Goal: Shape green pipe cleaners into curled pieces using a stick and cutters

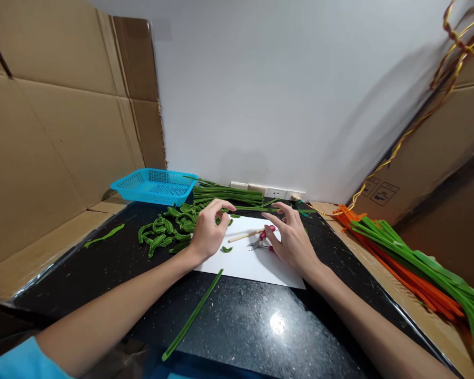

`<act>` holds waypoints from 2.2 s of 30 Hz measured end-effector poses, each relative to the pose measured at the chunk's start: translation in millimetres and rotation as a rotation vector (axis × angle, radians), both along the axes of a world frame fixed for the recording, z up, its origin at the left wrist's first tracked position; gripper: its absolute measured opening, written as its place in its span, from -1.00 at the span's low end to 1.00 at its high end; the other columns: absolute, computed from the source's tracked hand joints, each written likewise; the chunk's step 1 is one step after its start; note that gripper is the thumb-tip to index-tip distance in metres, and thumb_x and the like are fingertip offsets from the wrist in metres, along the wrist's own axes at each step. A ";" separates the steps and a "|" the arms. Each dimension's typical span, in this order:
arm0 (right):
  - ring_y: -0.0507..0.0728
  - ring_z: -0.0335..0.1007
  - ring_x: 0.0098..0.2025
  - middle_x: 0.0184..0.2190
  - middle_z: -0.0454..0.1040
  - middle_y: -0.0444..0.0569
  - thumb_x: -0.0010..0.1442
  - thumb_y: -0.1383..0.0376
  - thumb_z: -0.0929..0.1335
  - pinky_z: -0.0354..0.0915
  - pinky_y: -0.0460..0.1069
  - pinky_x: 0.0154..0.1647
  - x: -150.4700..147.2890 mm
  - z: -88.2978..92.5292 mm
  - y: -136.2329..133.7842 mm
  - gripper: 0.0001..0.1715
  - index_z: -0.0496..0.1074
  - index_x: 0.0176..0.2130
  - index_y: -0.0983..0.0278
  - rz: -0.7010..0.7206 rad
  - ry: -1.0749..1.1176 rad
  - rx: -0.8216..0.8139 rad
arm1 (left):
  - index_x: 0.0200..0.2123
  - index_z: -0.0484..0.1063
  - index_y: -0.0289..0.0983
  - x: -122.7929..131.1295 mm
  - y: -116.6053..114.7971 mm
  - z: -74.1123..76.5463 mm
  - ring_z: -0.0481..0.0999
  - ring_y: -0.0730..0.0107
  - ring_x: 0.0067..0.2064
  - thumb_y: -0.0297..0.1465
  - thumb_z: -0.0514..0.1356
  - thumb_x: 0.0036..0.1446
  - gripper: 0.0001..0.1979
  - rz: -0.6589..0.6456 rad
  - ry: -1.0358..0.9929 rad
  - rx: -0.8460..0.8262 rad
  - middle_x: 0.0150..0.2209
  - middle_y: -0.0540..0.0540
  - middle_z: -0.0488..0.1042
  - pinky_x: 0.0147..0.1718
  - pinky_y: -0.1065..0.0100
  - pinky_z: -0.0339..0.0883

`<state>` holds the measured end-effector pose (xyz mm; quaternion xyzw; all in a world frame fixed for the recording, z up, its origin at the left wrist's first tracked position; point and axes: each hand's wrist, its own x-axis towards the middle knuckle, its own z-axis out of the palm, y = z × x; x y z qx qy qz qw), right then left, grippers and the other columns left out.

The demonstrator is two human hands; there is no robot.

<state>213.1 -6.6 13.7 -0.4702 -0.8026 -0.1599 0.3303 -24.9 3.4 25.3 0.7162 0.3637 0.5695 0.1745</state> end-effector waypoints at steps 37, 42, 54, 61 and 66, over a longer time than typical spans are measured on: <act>0.34 0.10 0.39 0.41 0.10 0.14 0.37 0.43 0.23 0.22 0.30 0.34 -10.6 15.0 -16.9 -0.15 -0.17 0.49 0.14 0.185 -0.031 0.158 | -0.22 0.47 -0.36 9.9 -4.6 -0.5 0.43 0.49 -0.47 -0.10 0.10 0.36 -0.59 -0.672 -0.111 -0.461 -0.39 -0.08 0.50 -0.45 0.42 0.19; 0.37 0.15 0.35 0.36 0.20 0.17 0.35 0.41 0.26 0.23 0.31 0.32 -9.7 13.0 -15.9 -0.19 -0.05 0.47 0.22 0.133 -0.098 0.197 | -0.28 0.47 -0.37 13.2 -11.0 0.9 0.39 0.52 -0.51 -0.11 0.12 0.35 -0.60 -0.680 -0.089 -0.484 -0.48 -0.04 0.47 -0.49 0.44 0.16; 0.35 0.18 0.35 0.28 0.31 0.23 0.33 0.48 0.23 0.27 0.29 0.31 -8.4 15.3 -14.9 -0.25 0.04 0.43 0.35 0.172 -0.182 0.245 | -0.27 0.49 -0.37 12.9 -10.9 0.6 0.41 0.50 -0.54 -0.05 0.21 0.27 -0.56 -0.704 -0.104 -0.589 -0.50 -0.06 0.48 -0.55 0.46 0.15; 0.32 0.17 0.38 0.33 0.28 0.22 0.34 0.52 0.18 0.31 0.28 0.28 -5.0 14.0 -12.5 -0.27 0.05 0.44 0.35 0.265 -0.258 0.255 | -0.14 0.51 -0.39 15.9 -15.4 2.6 0.50 0.48 -0.50 -0.05 0.19 0.29 -0.54 -0.894 -0.109 -0.708 -0.39 -0.17 0.58 -0.52 0.47 0.24; 0.30 0.13 0.40 0.33 0.28 0.19 0.33 0.48 0.21 0.23 0.28 0.35 -8.5 17.8 -14.9 -0.33 0.17 0.39 0.33 0.210 -0.168 0.169 | -0.30 0.46 -0.36 18.5 -17.2 0.1 0.41 0.52 -0.65 -0.04 0.23 0.24 -0.56 -0.833 -0.111 -0.732 -0.54 -0.09 0.54 -0.66 0.50 0.19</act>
